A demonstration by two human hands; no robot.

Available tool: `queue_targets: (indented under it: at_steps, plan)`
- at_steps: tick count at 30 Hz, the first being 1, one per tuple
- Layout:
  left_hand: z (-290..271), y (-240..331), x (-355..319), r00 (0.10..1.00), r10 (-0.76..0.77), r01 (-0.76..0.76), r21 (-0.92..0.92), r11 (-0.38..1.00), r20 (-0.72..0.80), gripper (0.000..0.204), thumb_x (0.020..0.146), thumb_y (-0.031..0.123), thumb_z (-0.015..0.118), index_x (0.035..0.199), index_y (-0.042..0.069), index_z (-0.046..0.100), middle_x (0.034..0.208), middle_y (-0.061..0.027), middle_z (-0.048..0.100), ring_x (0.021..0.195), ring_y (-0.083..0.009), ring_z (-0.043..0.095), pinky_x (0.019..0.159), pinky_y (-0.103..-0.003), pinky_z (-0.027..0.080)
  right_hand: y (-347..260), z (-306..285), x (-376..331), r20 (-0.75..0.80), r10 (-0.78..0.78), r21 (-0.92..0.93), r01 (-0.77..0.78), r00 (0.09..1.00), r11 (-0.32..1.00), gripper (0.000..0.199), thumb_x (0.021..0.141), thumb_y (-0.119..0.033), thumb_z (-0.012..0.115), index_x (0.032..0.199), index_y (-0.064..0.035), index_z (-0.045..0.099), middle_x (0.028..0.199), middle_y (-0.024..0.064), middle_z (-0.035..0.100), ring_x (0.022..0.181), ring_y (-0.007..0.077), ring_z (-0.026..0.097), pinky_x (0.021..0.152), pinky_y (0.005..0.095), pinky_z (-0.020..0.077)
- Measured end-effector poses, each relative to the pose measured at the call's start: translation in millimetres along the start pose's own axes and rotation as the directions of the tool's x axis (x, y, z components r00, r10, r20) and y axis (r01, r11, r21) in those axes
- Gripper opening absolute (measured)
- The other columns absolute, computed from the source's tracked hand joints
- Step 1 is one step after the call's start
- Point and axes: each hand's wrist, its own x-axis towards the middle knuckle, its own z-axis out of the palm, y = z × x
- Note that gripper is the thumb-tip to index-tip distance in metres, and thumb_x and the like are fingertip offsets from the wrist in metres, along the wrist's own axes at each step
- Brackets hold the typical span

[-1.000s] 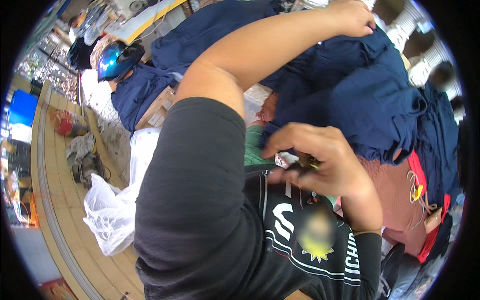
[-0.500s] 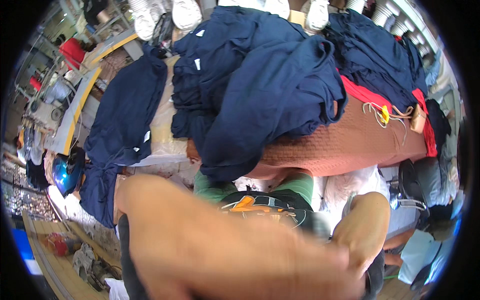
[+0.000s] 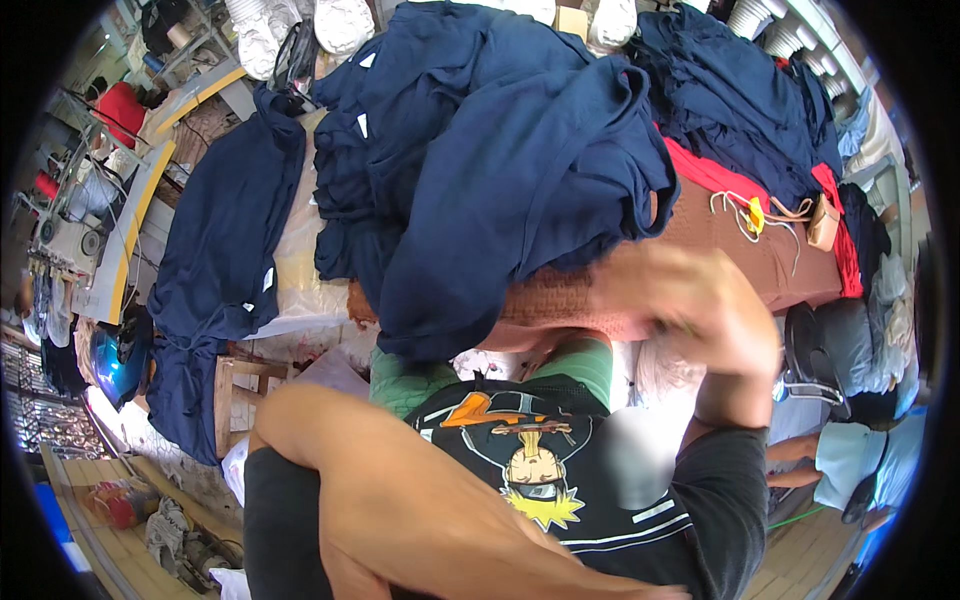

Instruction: The person uses snips to cut excess threads from the seams and labels of navy blue shirts on a work table. They pick up individual shirts from a pile, inspect the edges, trim the threads, and set the shirts back down.

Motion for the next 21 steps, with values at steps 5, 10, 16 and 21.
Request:
queue_targets:
  at_steps: [5,10,16,21]
  plan:
    - [11,-67,-57,0.377,0.111,0.92,0.385,0.068,-0.92,0.092,0.082,0.043,0.068,0.149,0.001,0.021,0.156,-0.0243,0.014,0.145,-0.0444,0.007,0.11,-0.063,0.014,53,37,62,-0.428,0.156,-0.288,-0.298,0.89,0.91,0.053,0.068,0.011,0.06,0.114,-0.014,0.067,0.13,0.0109,0.058,0.09,0.0318,0.067,0.072,0.0359,0.0558]
    - [-9,-51,-123,0.213,0.342,0.947,0.108,-0.303,-0.915,0.051,0.073,-0.001,0.06,0.124,0.003,0.056,0.138,-0.023,0.044,0.13,-0.0412,0.041,0.106,-0.05,0.033,100,-17,106,-0.665,-0.083,-0.151,-0.024,0.742,0.988,0.035,0.077,0.008,0.061,0.107,-0.0095,0.068,0.098,0.0104,0.071,0.09,0.0233,0.07,0.08,0.0319,0.0536]
    - [-135,99,-118,0.196,0.702,0.978,0.087,-0.189,-0.684,0.026,0.083,0.003,0.049,0.102,0.002,0.066,0.079,-0.0181,0.066,0.072,-0.0216,0.065,0.073,-0.03,0.05,66,-110,131,-0.831,0.046,-0.121,-0.261,0.554,0.958,0.013,0.08,0.006,0.057,0.09,0.0004,0.063,0.074,0.0041,0.063,0.072,0.0107,0.058,0.068,0.0269,0.0486]
    - [-206,126,-104,0.371,0.613,0.9,0.434,-0.052,-0.697,0.028,0.085,0.006,0.047,0.104,0.004,0.067,0.081,-0.014,0.068,0.073,-0.0176,0.064,0.074,-0.029,0.049,69,-142,98,-0.744,0.151,-0.288,-0.516,0.651,0.807,0.03,0.085,-0.028,0.073,0.092,0.0002,0.067,0.075,0.0014,0.064,0.075,0.0067,0.056,0.072,0.0246,0.0477]
